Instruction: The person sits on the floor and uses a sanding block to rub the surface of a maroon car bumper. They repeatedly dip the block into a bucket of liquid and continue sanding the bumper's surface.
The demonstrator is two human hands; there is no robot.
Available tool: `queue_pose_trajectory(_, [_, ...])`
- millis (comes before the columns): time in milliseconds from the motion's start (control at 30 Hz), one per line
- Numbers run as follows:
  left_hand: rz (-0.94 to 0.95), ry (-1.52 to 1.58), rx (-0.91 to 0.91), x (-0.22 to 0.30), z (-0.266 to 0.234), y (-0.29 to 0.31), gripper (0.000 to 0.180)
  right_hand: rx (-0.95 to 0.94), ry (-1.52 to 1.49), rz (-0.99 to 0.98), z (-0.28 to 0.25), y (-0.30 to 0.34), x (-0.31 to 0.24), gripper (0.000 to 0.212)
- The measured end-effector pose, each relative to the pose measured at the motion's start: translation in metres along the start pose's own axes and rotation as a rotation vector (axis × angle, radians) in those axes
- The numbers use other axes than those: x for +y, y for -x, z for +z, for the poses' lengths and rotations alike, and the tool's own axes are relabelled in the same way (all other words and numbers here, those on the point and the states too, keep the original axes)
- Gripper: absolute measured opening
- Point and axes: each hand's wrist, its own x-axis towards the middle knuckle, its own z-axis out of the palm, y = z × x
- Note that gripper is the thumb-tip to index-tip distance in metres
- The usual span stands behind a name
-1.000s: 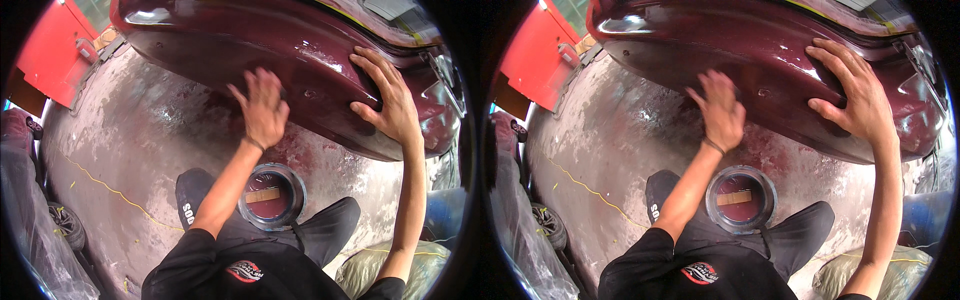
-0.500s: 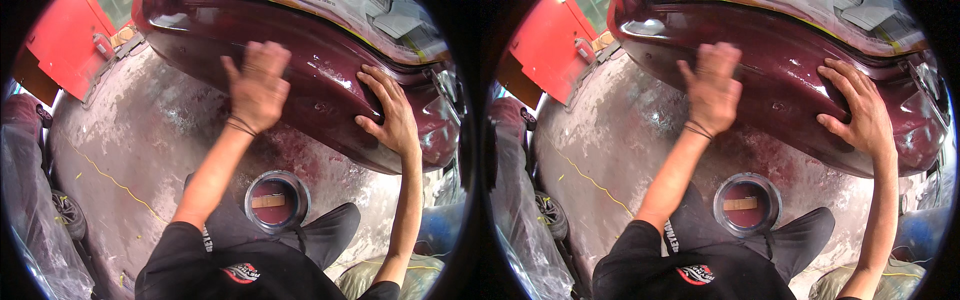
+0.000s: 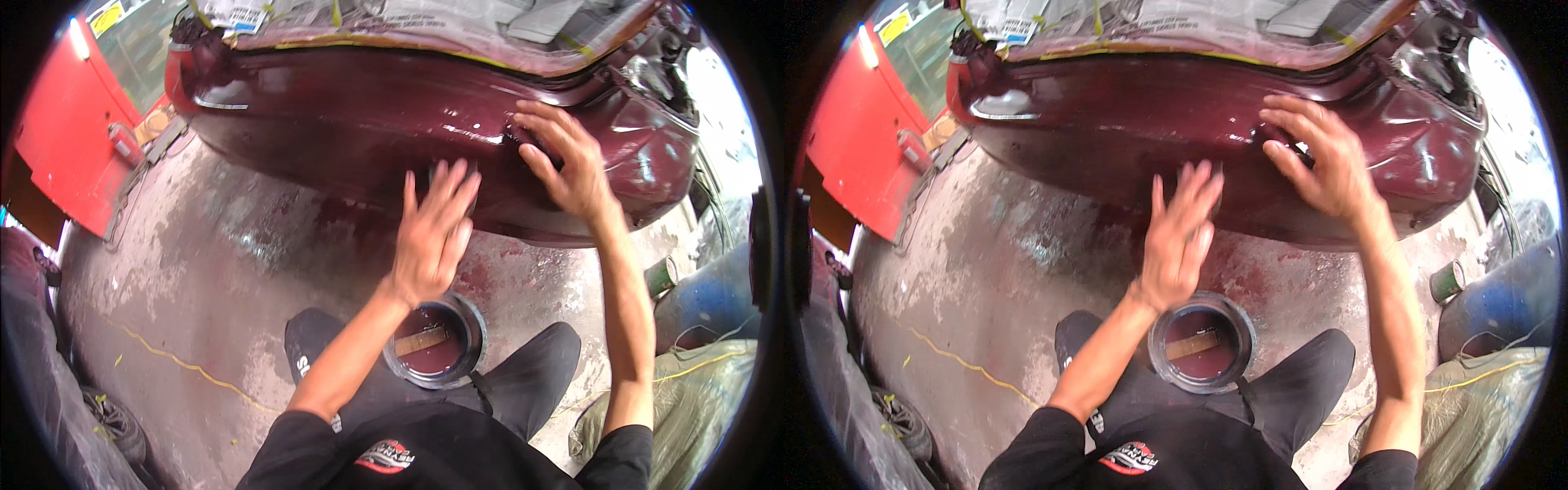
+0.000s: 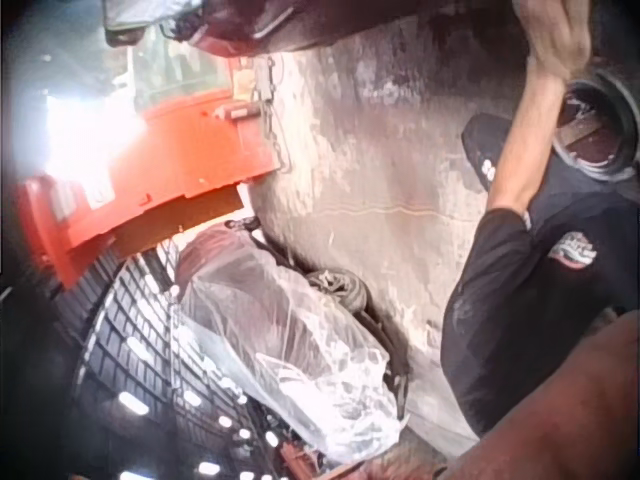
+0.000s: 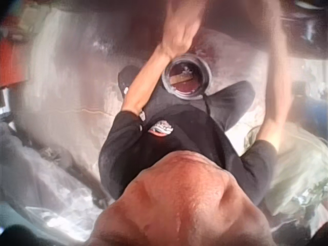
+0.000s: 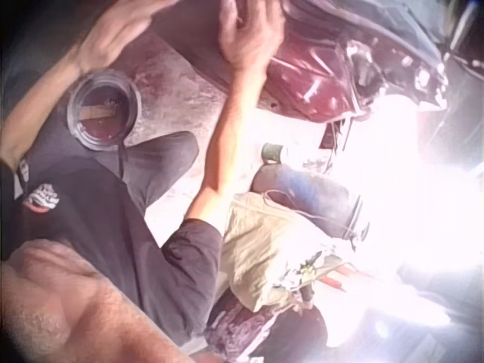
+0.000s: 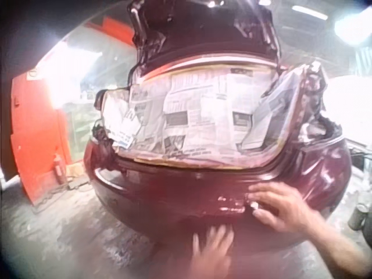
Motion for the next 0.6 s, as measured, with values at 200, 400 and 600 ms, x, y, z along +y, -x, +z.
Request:
queue_pose_trajectory(200, [-0.361, -0.157, -0.983, -0.01, 0.079, 0.195, 0.061, 0.035, -0.346, 0.1, 0.066, 0.107, -0.079, 0.017])
queue_pose_trajectory(400, [-0.668, -0.325, -1.626, -0.051, 0.159, 0.292, 0.067, -0.405, -0.558, 0.242, 0.148, 0.205, -0.112, 0.033])
queue_pose_trajectory(600, [-0.898, 0.144, -1.299, -0.052, 0.13, 0.228, 0.062, -0.54, -0.539, 0.629, 0.127, 0.244, -0.106, 0.06])
